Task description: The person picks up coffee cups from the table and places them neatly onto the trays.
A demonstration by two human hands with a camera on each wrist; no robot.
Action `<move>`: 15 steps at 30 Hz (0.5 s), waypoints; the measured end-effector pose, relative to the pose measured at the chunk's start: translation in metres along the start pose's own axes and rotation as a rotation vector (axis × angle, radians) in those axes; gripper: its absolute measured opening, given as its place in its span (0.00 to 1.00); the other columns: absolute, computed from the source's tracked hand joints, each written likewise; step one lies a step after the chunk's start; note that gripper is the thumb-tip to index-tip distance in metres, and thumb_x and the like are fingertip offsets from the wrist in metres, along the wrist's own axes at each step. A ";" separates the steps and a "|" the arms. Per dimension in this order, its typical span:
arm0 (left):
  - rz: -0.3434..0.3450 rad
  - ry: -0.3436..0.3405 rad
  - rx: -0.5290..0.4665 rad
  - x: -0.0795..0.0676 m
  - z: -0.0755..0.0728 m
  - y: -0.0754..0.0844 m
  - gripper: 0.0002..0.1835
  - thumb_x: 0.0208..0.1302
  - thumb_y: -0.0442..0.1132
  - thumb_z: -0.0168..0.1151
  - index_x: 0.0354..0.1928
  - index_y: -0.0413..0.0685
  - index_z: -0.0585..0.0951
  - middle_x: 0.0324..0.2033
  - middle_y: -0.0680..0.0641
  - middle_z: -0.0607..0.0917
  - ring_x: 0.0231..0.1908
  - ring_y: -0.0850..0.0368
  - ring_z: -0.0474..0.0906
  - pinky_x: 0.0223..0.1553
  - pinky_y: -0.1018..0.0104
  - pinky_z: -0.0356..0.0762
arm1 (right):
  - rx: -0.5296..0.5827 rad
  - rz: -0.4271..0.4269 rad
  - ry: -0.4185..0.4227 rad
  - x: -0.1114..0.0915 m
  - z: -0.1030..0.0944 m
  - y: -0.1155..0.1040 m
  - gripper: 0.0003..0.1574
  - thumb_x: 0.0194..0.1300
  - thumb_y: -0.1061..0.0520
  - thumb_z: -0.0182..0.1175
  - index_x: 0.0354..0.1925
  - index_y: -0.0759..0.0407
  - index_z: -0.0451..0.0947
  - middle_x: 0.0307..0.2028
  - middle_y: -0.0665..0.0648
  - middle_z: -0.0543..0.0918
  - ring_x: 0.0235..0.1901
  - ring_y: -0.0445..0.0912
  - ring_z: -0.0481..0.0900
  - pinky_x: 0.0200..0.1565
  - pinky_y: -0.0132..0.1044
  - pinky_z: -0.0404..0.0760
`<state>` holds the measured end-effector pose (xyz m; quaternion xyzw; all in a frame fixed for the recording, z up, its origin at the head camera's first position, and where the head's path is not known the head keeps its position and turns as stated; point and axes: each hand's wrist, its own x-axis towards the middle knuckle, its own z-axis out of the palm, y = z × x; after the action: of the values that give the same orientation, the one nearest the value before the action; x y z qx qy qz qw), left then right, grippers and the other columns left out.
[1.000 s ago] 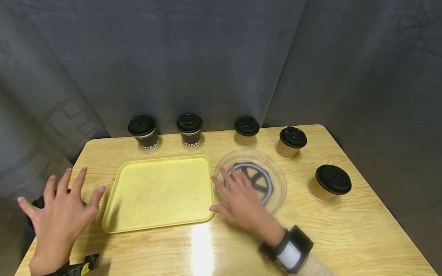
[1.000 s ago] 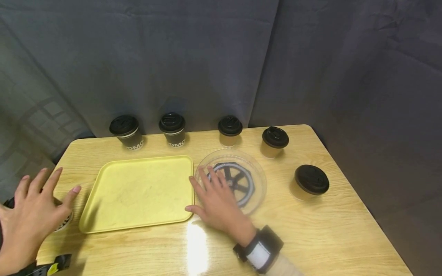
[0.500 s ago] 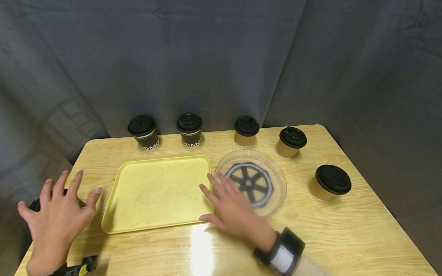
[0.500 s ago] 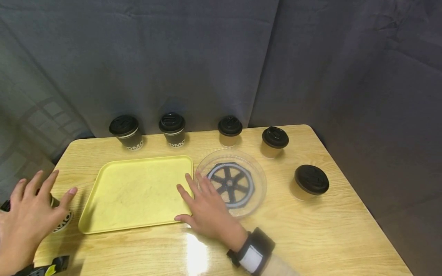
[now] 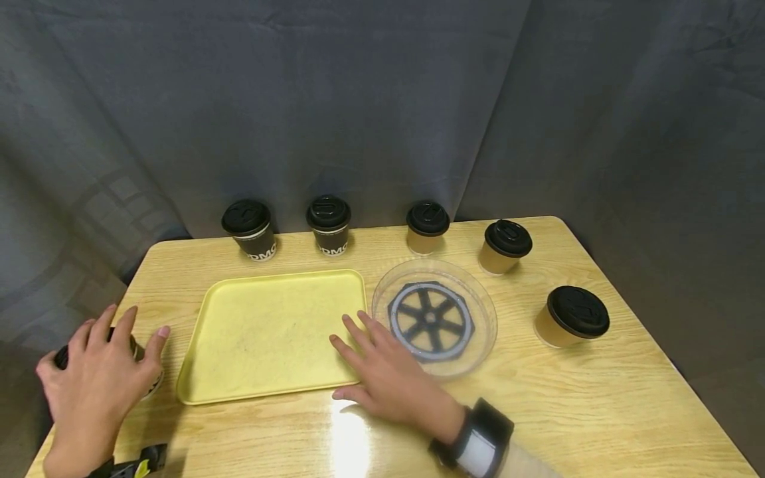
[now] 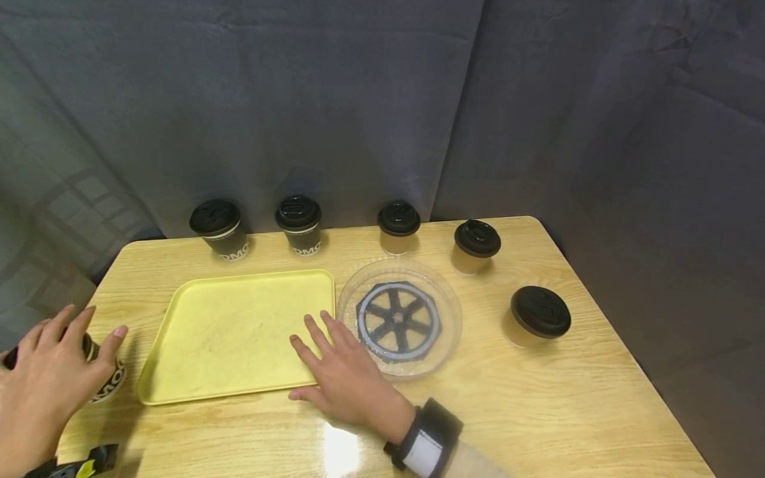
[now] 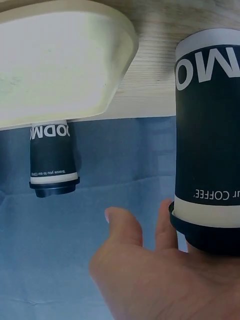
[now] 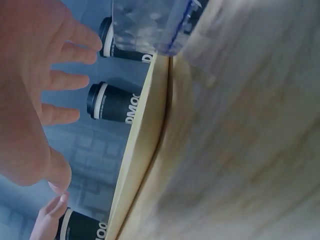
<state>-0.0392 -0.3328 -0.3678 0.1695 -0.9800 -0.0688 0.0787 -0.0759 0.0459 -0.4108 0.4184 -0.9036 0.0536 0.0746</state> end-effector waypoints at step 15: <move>-0.010 -0.034 0.024 -0.001 0.000 -0.007 0.33 0.75 0.54 0.43 0.66 0.31 0.62 0.71 0.27 0.54 0.68 0.31 0.51 0.61 0.25 0.44 | 0.076 -0.035 -0.072 -0.002 0.008 -0.008 0.46 0.70 0.28 0.41 0.76 0.50 0.52 0.76 0.65 0.51 0.74 0.61 0.53 0.70 0.52 0.64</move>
<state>-0.0366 -0.3389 -0.3694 0.1742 -0.9810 -0.0602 0.0598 -0.0690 0.0410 -0.4193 0.4383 -0.8956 0.0714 0.0270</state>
